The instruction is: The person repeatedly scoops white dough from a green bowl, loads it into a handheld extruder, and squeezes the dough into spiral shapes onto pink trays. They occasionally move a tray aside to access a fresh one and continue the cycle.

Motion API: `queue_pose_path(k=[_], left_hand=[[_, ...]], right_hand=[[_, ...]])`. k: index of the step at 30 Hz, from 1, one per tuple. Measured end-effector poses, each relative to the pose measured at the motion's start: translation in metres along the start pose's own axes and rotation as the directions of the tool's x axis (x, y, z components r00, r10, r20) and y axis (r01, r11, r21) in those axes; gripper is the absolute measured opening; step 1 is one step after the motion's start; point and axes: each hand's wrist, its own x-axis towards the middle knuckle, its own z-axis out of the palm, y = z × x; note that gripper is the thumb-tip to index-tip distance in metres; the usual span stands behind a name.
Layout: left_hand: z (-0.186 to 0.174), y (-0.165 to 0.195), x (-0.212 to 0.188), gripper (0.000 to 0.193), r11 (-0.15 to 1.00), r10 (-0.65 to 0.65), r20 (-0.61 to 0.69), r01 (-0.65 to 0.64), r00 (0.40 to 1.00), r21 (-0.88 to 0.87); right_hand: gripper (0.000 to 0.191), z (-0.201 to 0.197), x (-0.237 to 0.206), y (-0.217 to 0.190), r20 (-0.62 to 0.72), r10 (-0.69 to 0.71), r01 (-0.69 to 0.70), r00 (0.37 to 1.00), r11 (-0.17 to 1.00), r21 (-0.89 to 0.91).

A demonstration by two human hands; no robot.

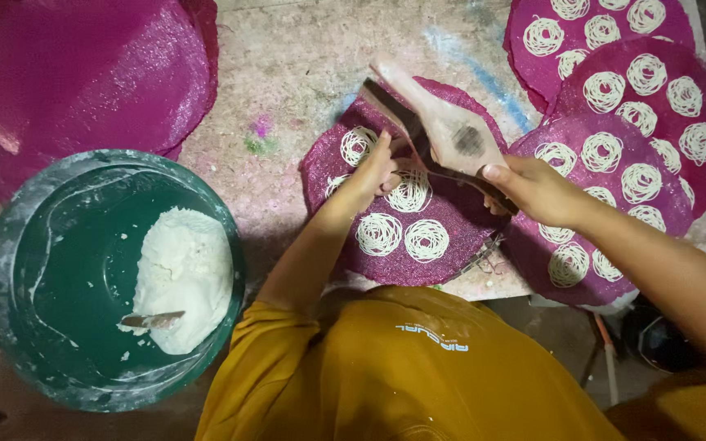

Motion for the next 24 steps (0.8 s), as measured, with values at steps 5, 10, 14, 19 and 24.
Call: queue_pose_path(k=[5,10,14,19,24], left_hand=[[-0.004,0.004,-0.028,0.063,0.641,0.534,0.044,-0.438,0.844,0.63],[0.007,0.031,-0.084,0.075,0.292,0.293,-0.005,-0.085,0.956,0.953],[0.025,0.057,-0.086,0.069,0.639,0.635,-0.019,-0.511,0.773,0.575],[0.067,0.068,-0.051,0.077,0.468,0.776,0.29,-0.202,0.561,-0.86],[0.112,0.045,-0.011,0.036,0.239,0.786,0.151,-0.07,0.6,-0.968]], right_hand=[[0.076,0.004,0.006,0.02,-0.067,-0.049,0.05,0.997,0.998,0.022],[0.079,-0.003,-0.011,0.05,-0.08,-0.165,0.166,0.983,0.986,0.009],[0.078,-0.003,-0.035,0.07,0.022,-0.199,0.199,0.98,0.98,0.001],[0.073,-0.001,-0.074,0.075,0.326,0.201,-0.286,0.924,0.929,0.235],[0.083,-0.028,-0.097,0.051,0.162,0.372,-0.343,0.914,0.921,-0.183]])
